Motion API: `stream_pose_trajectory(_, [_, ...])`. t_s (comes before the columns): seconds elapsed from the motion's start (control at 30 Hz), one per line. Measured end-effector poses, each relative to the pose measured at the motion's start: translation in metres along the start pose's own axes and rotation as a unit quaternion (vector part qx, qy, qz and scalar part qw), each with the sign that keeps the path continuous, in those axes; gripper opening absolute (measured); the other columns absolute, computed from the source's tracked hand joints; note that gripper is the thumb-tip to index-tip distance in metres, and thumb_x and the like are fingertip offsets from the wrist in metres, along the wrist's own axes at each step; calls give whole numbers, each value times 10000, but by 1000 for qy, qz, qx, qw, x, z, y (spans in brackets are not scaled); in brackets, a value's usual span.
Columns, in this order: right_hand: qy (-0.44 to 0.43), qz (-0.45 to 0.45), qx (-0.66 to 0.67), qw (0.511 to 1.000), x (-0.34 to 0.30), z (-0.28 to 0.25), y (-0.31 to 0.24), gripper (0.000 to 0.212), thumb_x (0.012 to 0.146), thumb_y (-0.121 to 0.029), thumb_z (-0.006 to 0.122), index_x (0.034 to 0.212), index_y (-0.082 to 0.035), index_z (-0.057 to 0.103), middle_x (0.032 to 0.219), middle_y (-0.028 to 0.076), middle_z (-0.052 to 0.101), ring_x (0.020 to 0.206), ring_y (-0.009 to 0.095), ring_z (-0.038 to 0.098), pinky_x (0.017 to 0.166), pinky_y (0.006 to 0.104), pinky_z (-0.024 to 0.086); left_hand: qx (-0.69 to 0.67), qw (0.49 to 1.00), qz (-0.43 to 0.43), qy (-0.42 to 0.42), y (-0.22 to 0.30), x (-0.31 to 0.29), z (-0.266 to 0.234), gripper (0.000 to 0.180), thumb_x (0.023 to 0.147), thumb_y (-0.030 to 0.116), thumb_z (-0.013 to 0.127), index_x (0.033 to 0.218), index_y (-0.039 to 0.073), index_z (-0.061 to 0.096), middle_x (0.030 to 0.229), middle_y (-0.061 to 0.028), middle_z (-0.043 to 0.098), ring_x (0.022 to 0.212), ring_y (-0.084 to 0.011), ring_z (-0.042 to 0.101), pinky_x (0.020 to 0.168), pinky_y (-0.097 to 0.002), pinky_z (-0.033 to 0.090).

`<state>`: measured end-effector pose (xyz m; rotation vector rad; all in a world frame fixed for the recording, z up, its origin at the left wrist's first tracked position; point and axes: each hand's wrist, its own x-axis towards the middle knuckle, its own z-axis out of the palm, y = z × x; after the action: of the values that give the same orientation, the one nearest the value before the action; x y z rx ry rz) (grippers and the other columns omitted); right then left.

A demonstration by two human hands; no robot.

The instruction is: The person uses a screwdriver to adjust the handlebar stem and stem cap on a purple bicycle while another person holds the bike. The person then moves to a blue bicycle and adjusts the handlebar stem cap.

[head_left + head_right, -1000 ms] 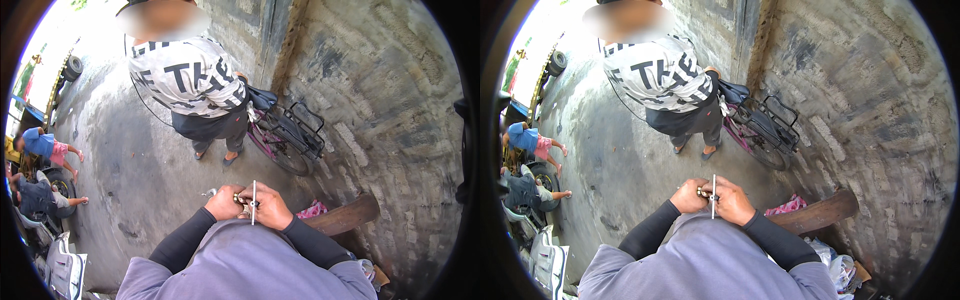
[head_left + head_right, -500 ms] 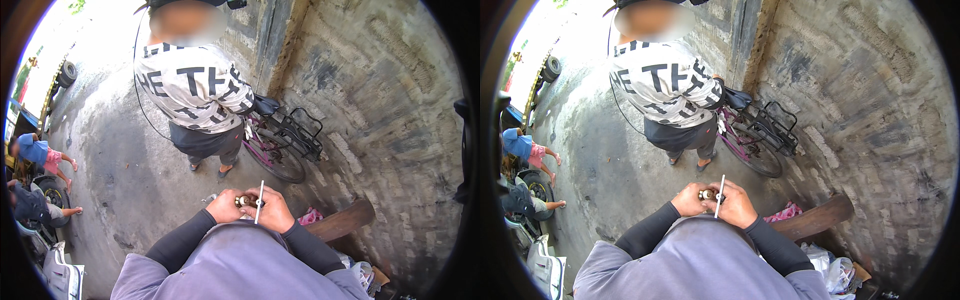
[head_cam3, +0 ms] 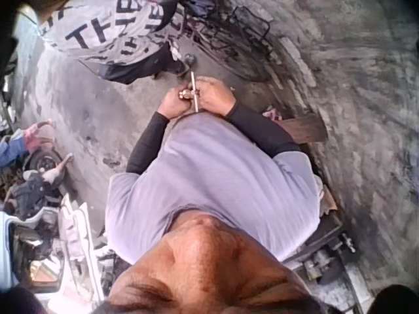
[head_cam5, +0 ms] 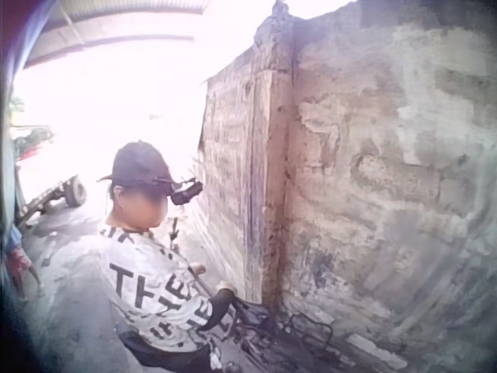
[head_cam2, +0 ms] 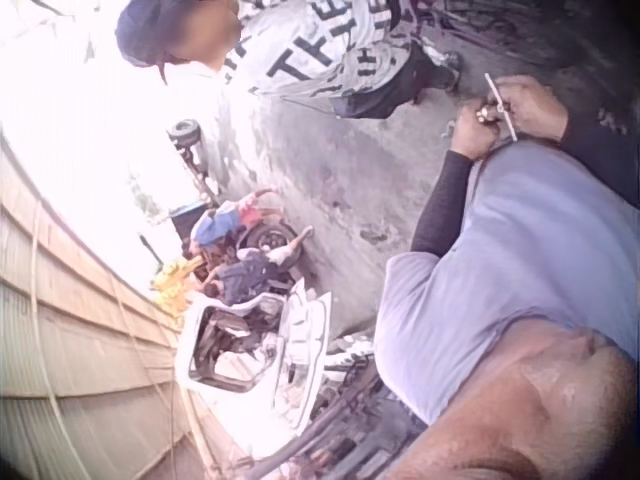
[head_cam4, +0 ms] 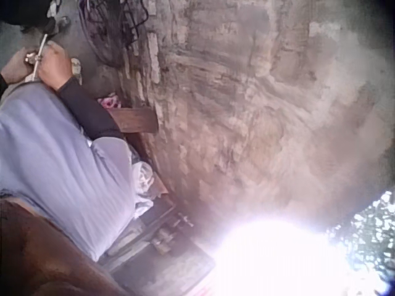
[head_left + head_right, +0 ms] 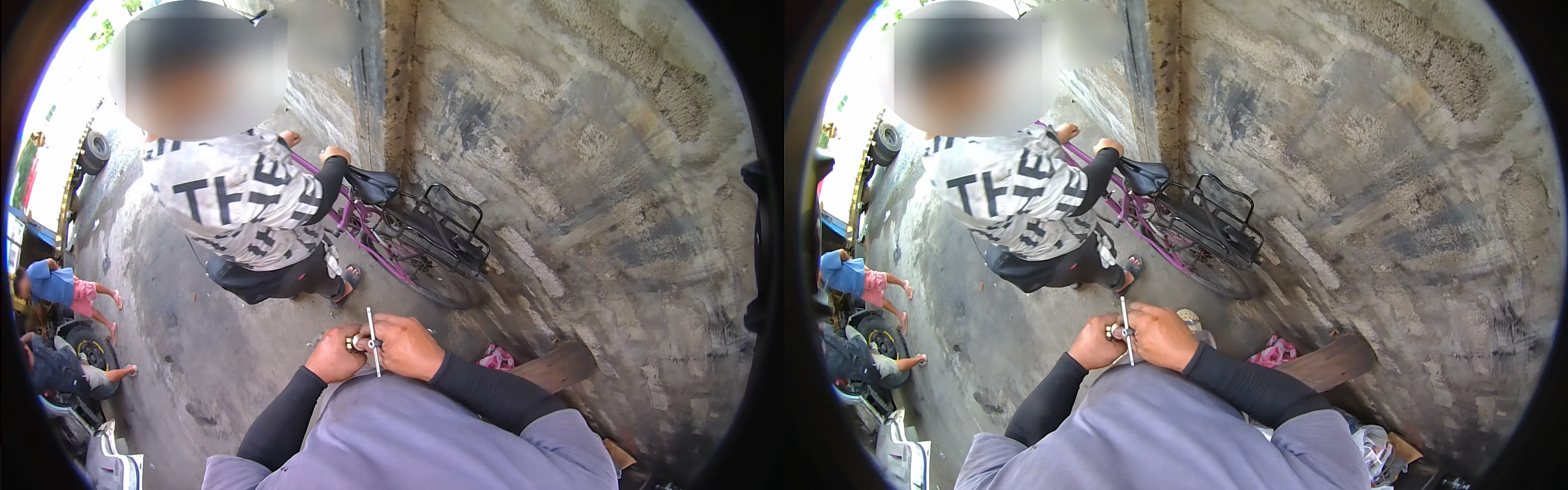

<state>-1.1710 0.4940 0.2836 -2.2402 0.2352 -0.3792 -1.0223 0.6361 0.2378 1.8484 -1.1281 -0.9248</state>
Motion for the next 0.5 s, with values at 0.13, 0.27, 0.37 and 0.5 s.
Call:
stream_pose_trajectory(0.13, [-51, -42, 87, 994, 3, -38, 24, 200, 913, -110, 800, 1100, -55, 757, 1024, 137, 710, 929, 357, 716, 802, 448, 584, -11, 1000, 8, 11, 9, 25, 26, 190, 803, 57, 699, 980, -9, 710, 952, -221, 733, 913, -451, 719, 806, -488, 566])
stream_pose_trajectory(0.27, [-44, 38, 35, 998, 3, -68, 39, 193, 934, -143, 783, 1101, -57, 739, 1044, 161, 704, 916, 392, 719, 815, 472, 586, -23, 999, -2, 31, 35, 46, 47, 195, 821, 86, 703, 996, 2, 718, 974, -224, 727, 951, -457, 700, 831, -500, 552])
stream_pose_trajectory(0.37, [-98, 34, 9, 995, 4, -82, 52, 177, 921, -98, 768, 1091, -58, 741, 1023, 154, 706, 902, 394, 720, 802, 471, 588, -19, 999, -4, 40, 46, 61, 53, 198, 827, 118, 733, 988, 4, 720, 957, -221, 723, 952, -453, 694, 831, -508, 548])
stream_pose_trajectory(0.5, [-79, -23, 61, 995, 9, -94, 60, 223, 879, -50, 764, 1102, -67, 759, 1021, 145, 707, 917, 384, 723, 798, 458, 591, 2, 999, 5, 42, 55, 72, 55, 191, 836, 146, 763, 962, 7, 729, 936, -222, 730, 920, -450, 706, 812, -503, 555])
